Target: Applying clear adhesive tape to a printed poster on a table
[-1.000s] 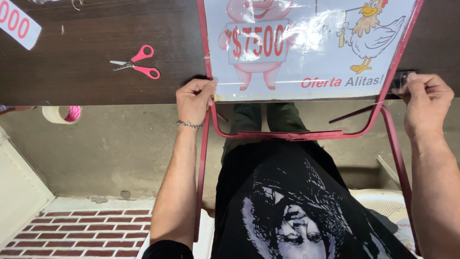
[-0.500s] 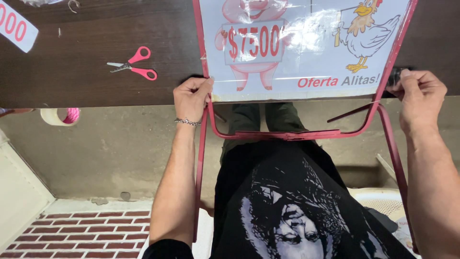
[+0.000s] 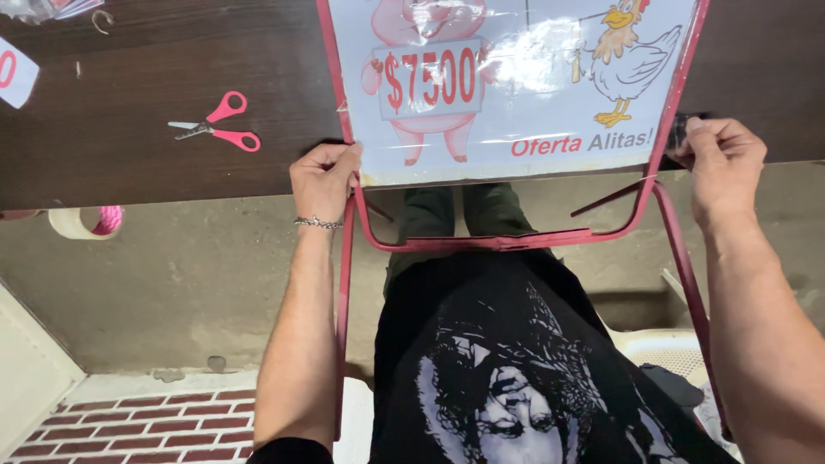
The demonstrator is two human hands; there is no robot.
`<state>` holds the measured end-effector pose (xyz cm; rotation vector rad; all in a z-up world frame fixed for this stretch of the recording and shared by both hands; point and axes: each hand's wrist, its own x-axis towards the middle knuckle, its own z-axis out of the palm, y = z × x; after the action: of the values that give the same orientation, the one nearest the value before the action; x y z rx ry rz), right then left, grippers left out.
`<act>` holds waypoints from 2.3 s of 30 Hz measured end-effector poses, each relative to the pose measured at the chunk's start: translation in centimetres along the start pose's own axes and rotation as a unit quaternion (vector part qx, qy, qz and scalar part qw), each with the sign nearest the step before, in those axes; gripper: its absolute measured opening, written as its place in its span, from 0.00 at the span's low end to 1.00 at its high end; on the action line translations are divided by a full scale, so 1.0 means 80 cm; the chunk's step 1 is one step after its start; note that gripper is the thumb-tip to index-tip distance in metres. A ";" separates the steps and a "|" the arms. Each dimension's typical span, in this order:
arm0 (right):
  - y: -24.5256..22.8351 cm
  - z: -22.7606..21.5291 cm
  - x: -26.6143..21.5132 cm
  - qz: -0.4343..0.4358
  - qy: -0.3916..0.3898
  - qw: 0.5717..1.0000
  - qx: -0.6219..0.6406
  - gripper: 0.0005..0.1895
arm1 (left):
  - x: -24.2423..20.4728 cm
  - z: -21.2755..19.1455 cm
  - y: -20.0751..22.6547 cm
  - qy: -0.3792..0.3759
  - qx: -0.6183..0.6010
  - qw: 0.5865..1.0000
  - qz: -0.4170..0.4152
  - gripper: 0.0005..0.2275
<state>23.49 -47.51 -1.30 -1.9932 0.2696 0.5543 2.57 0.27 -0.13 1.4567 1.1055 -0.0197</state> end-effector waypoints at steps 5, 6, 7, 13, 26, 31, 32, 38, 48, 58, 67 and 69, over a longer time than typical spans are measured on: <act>0.003 0.001 0.002 0.002 0.006 1.000 0.003 0.16 | 0.001 0.001 0.000 0.002 -0.005 1.000 -0.003 0.08; 0.001 0.002 0.002 0.000 0.002 1.000 0.003 0.16 | 0.001 0.001 -0.001 0.002 -0.002 1.000 -0.001 0.09; 0.001 0.002 0.002 0.001 0.002 1.000 0.003 0.16 | 0.000 0.001 0.000 0.002 -0.002 1.000 -0.001 0.09; 0.005 0.004 0.005 -0.009 0.010 1.000 -0.017 0.17 | -0.002 0.003 0.007 0.011 -0.002 1.000 -0.015 0.10; -0.002 0.008 0.004 0.016 0.022 0.999 -0.026 0.16 | 0.000 0.002 -0.002 0.008 -0.016 1.000 -0.007 0.09; 0.001 0.009 0.006 0.021 0.022 0.999 -0.029 0.16 | -0.001 0.001 0.003 0.010 -0.002 1.000 -0.025 0.09; 0.005 0.008 0.008 0.020 0.025 0.999 -0.028 0.16 | 0.001 0.001 0.000 0.011 0.002 1.000 -0.017 0.09; 0.007 0.009 0.011 0.026 0.030 0.999 -0.028 0.15 | 0.001 0.003 0.006 0.017 0.011 0.999 -0.025 0.09; -0.012 0.014 0.013 0.069 0.032 0.995 -0.071 0.16 | 0.005 0.000 0.010 0.017 0.089 0.996 -0.014 0.10; -0.015 0.013 0.014 0.067 0.019 0.994 -0.082 0.14 | 0.023 -0.018 -0.003 -0.045 0.239 0.962 0.126 0.14; -0.005 0.011 0.018 0.072 0.022 0.995 -0.070 0.14 | 0.020 -0.015 0.016 -0.046 0.369 0.924 0.086 0.12; -0.006 0.011 0.018 0.073 0.023 0.994 -0.075 0.14 | 0.020 -0.014 0.016 -0.055 0.363 0.926 0.091 0.12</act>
<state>24.68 -46.40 -1.94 -2.1455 0.4148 0.6385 3.58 2.35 0.18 2.1842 0.8997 -0.4132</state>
